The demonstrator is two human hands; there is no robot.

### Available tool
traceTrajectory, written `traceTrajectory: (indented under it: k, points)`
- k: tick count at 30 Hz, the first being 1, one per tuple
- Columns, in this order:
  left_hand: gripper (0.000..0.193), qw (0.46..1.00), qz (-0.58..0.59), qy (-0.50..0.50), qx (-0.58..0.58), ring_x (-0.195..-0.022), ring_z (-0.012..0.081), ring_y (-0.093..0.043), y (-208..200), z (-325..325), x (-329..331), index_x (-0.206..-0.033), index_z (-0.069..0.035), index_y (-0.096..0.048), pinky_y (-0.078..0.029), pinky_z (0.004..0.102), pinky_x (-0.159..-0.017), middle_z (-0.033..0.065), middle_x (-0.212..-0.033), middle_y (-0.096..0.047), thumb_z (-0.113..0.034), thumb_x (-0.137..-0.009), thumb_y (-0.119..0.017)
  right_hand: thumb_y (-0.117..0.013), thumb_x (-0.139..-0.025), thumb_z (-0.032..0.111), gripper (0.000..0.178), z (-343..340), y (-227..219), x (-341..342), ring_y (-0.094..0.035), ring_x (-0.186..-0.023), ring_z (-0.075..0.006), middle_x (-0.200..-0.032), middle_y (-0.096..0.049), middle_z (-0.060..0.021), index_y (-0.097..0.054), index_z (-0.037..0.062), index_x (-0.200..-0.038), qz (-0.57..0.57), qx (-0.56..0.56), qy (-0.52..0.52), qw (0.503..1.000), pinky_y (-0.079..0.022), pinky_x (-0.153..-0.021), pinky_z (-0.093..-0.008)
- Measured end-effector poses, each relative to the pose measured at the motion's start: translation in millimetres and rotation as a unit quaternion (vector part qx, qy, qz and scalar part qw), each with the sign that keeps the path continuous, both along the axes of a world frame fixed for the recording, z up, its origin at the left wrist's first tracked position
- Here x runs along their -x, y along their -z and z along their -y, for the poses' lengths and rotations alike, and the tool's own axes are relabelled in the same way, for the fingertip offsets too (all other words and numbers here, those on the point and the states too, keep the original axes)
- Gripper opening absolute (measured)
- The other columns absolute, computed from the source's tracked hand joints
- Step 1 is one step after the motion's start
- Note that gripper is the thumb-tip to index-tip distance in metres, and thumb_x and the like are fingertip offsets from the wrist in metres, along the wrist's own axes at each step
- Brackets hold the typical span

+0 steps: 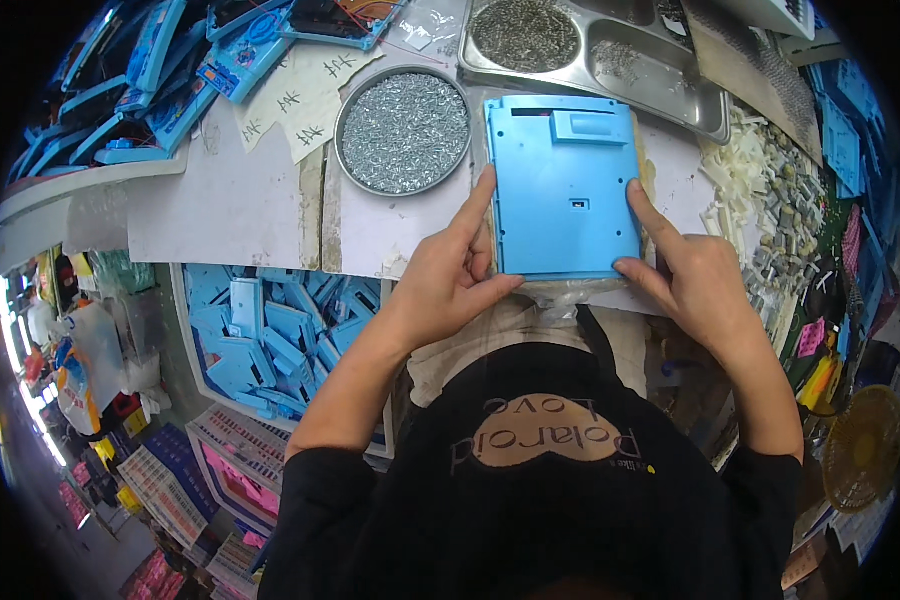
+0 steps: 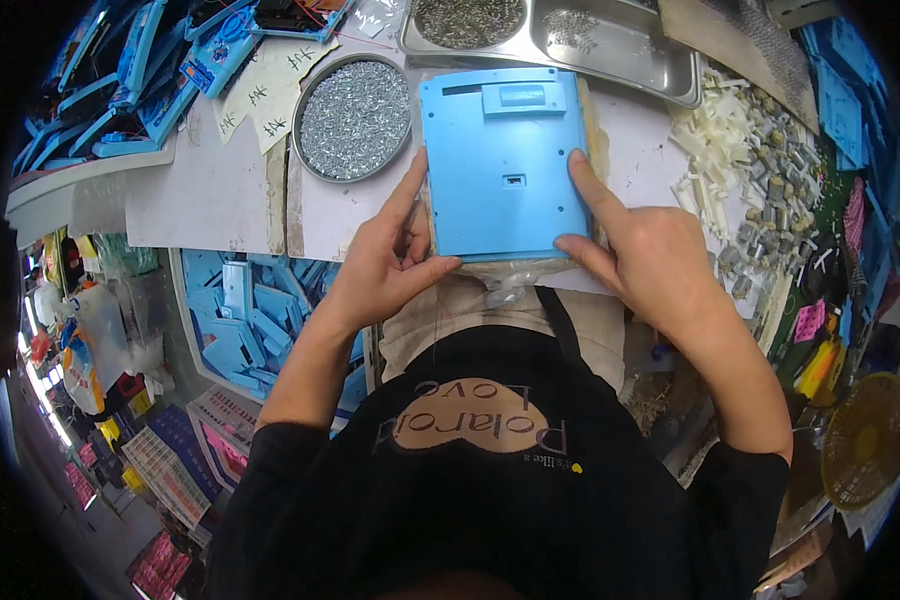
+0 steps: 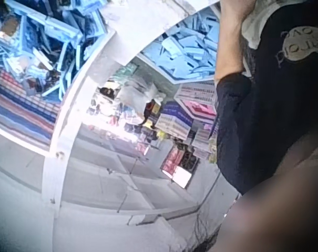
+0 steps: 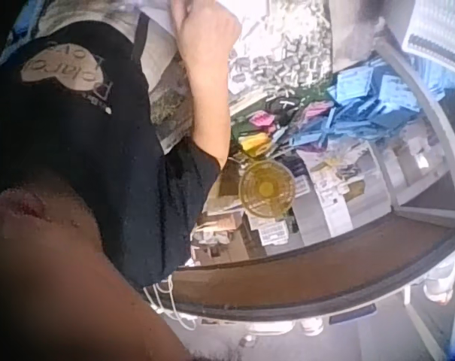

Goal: Soldering internal components and assembling the plastic casing of a toy.

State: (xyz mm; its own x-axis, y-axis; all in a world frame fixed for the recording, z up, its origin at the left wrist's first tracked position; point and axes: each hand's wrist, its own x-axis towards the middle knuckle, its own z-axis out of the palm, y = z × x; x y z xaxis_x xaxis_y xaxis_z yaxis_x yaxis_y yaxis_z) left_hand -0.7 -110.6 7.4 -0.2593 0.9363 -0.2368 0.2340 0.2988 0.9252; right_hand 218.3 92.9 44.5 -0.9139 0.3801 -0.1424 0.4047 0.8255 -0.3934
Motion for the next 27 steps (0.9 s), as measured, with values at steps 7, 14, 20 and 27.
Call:
traceTrajectory:
  k: [7, 14, 20, 27]
  points:
    - [0.11, 0.998, -0.02, 0.022, 0.057, -0.058, 0.0122, -0.049, -4.0, 2.7, 1.0, -0.165, -0.007, -0.006, -0.042, 0.028, -0.058, 0.0007, -0.063, -0.049, -0.014, -0.084, -0.08, -0.072, -0.091, 0.043, 0.078, 0.8, -13.5, 7.0, -0.064, -0.054, -0.0341, -0.056, -0.06, -0.0133, -0.044, 0.0014, -0.151, 0.07, -0.05, -0.035, 0.996, -0.051, -0.054, -0.0433]
    - [0.042, 0.97, -0.218, -0.103, -0.025, -0.072, 0.0174, -0.058, -10.2, -13.1, 84.9, -0.122, -0.009, -0.069, -0.047, 0.0323, -0.068, 0.0022, -0.073, -0.059, -0.016, -0.082, -0.081, -0.075, -0.087, 0.037, 0.071, -5.3, -39.5, 21.6, -0.065, -0.056, -0.0348, -0.057, -0.06, -0.0139, -0.054, -0.0028, -0.142, 0.107, -0.081, -0.086, 0.987, -0.051, -0.057, -0.043]
    - [0.014, 0.88, -0.458, -0.126, -0.011, -0.093, 0.0288, -0.06, 15.1, -18.1, 104.3, -0.078, -0.011, -0.074, -0.042, 0.0459, -0.083, 0.004, -0.09, -0.066, -0.023, -0.08, -0.079, -0.079, -0.081, 0.027, 0.036, -35.3, -73.3, 70.2, -0.065, -0.075, -0.0321, -0.07, -0.065, -0.0131, -0.073, 0.003, -0.107, 0.092, -0.105, -0.193, 0.971, -0.053, -0.069, -0.0434]
    - [0.012, 0.871, -0.459, -0.17, -0.049, -0.091, 0.0269, -0.06, 19.3, -23.2, 100.3, -0.085, -0.012, -0.073, -0.039, 0.0446, -0.081, 0.0051, -0.088, -0.066, -0.023, -0.085, -0.076, -0.073, -0.08, 0.015, 0.011, -14.9, 22.6, 227.0, -0.06, -0.099, -0.0279, -0.089, -0.065, -0.006, -0.074, 0.0086, -0.089, -0.161, -0.185, -0.283, 0.927, -0.05, -0.085, -0.0423]
